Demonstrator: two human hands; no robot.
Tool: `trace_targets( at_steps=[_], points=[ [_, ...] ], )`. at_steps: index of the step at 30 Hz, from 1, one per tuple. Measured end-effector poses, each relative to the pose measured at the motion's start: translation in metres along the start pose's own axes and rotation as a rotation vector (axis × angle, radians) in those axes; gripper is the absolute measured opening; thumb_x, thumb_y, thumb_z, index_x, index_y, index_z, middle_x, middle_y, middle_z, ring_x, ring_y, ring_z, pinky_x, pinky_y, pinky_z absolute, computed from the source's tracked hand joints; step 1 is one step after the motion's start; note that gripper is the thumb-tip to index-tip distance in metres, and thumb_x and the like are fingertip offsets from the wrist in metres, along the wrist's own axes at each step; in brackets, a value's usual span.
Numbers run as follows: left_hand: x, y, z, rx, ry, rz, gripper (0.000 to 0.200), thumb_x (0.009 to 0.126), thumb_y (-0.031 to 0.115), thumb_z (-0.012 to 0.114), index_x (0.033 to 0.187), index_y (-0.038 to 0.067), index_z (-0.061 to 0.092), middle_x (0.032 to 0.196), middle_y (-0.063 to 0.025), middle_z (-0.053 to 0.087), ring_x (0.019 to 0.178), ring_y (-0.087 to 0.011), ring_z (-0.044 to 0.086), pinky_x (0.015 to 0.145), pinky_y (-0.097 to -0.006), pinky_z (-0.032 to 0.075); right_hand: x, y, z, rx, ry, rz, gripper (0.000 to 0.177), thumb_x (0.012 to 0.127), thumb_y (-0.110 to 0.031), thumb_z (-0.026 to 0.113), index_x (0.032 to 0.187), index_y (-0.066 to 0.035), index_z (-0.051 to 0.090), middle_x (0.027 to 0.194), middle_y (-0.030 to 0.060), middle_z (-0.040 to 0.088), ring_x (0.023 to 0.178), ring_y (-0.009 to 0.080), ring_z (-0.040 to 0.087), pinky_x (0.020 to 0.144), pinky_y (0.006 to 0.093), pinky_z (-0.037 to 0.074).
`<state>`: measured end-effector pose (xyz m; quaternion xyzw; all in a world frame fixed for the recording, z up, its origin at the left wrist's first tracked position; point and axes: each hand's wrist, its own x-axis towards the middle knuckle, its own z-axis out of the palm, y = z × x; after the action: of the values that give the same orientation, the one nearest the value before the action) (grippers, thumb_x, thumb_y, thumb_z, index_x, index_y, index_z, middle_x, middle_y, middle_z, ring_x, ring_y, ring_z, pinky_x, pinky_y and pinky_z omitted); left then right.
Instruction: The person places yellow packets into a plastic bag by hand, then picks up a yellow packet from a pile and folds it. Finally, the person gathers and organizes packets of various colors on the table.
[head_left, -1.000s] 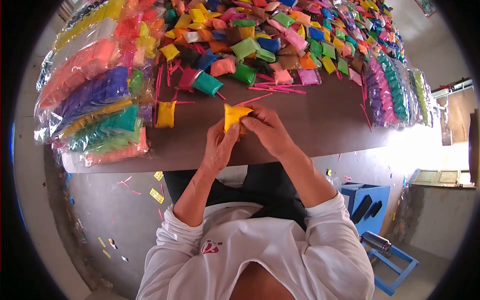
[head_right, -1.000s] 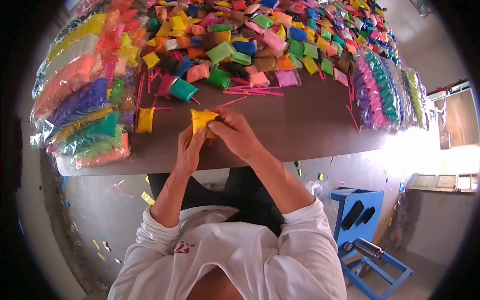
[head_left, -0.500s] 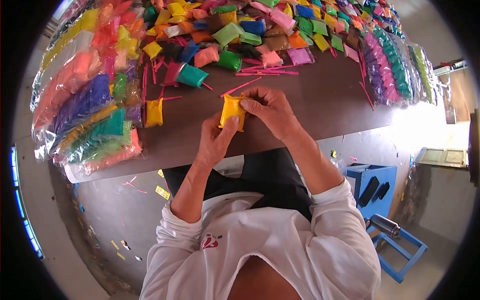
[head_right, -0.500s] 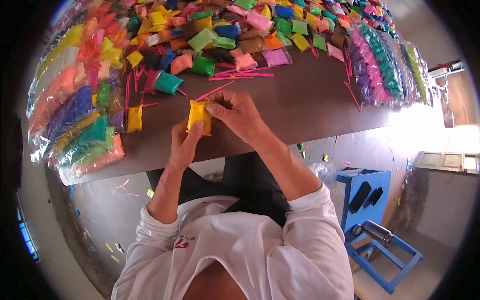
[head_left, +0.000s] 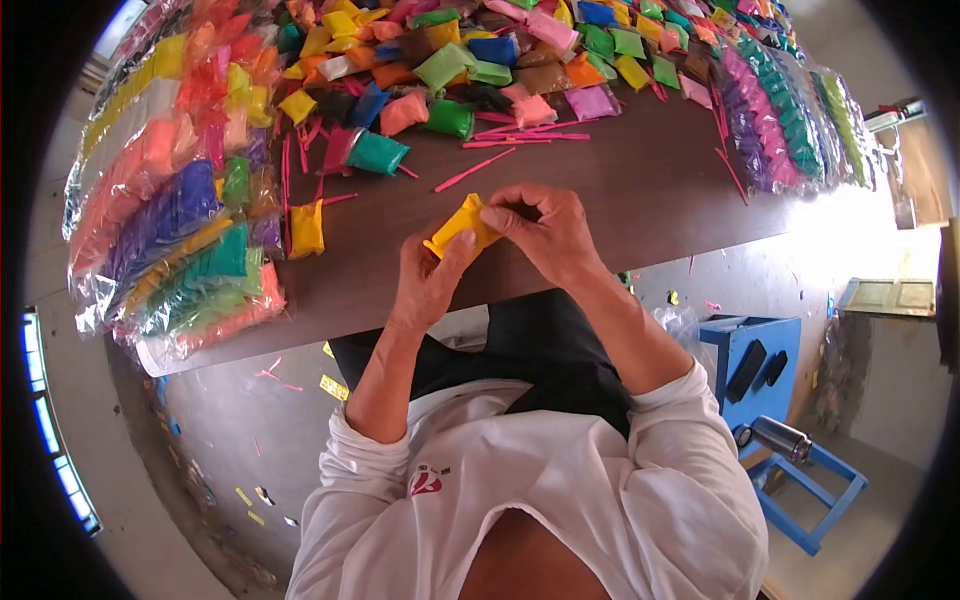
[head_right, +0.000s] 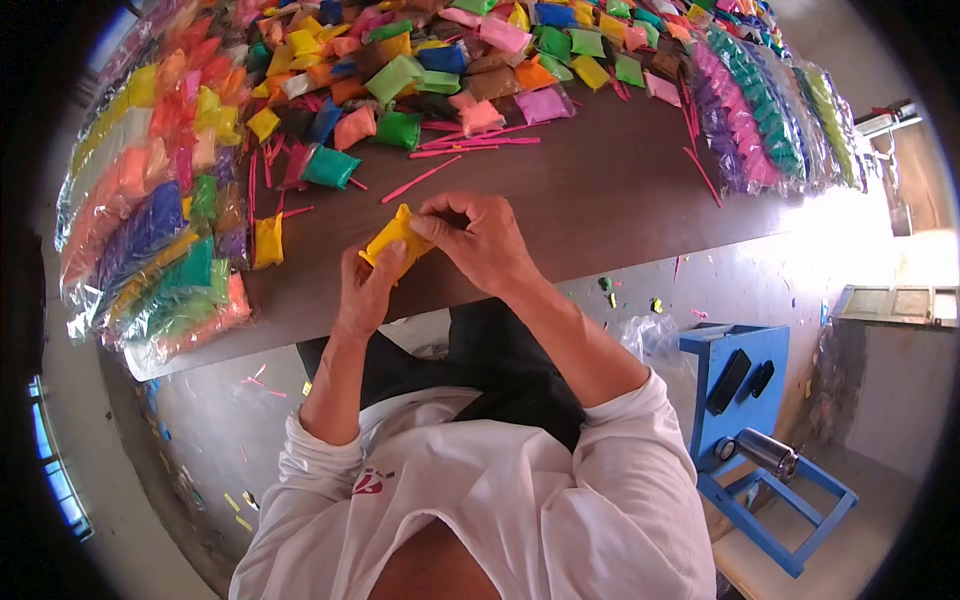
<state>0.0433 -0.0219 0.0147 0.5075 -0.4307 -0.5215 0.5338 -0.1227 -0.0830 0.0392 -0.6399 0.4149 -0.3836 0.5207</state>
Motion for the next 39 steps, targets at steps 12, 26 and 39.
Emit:
trace_targets(
  at_steps=[12,26,39],
  points=[
    [0.003,-0.018,-0.012,0.050,0.005,-0.031,0.049,0.093,0.047,0.063,0.107,0.000,0.059,0.089,-0.0021,0.060,0.078,-0.0056,0.054,0.065,-0.0212,0.044,-0.004,0.007,0.000,0.459,0.196,0.228,0.023,0.095,-0.023,0.063,0.096,0.000,0.066,0.080,0.0039,0.066,0.064,0.0078,0.058,0.056,0.0218,0.047],
    [0.004,-0.009,-0.018,0.039,-0.123,-0.061,0.053,0.091,0.054,0.061,0.109,0.004,0.060,0.094,-0.0052,0.061,0.083,-0.0084,0.060,0.068,-0.0198,0.049,-0.153,-0.001,-0.154,-1.149,0.121,0.301,0.017,0.085,-0.016,0.067,0.092,-0.001,0.069,0.083,0.0122,0.068,0.070,0.0312,0.064,0.064,0.0385,0.050],
    [-0.003,-0.015,-0.011,0.041,0.050,-0.073,0.064,0.089,0.049,0.067,0.119,-0.005,0.048,0.097,-0.0064,0.057,0.085,-0.0080,0.054,0.074,-0.0218,0.046,-0.003,0.003,-0.012,0.053,-0.077,0.103,0.020,0.094,-0.017,0.063,0.101,0.000,0.070,0.077,0.0020,0.064,0.065,0.0066,0.055,0.057,0.0231,0.044]
  ],
)
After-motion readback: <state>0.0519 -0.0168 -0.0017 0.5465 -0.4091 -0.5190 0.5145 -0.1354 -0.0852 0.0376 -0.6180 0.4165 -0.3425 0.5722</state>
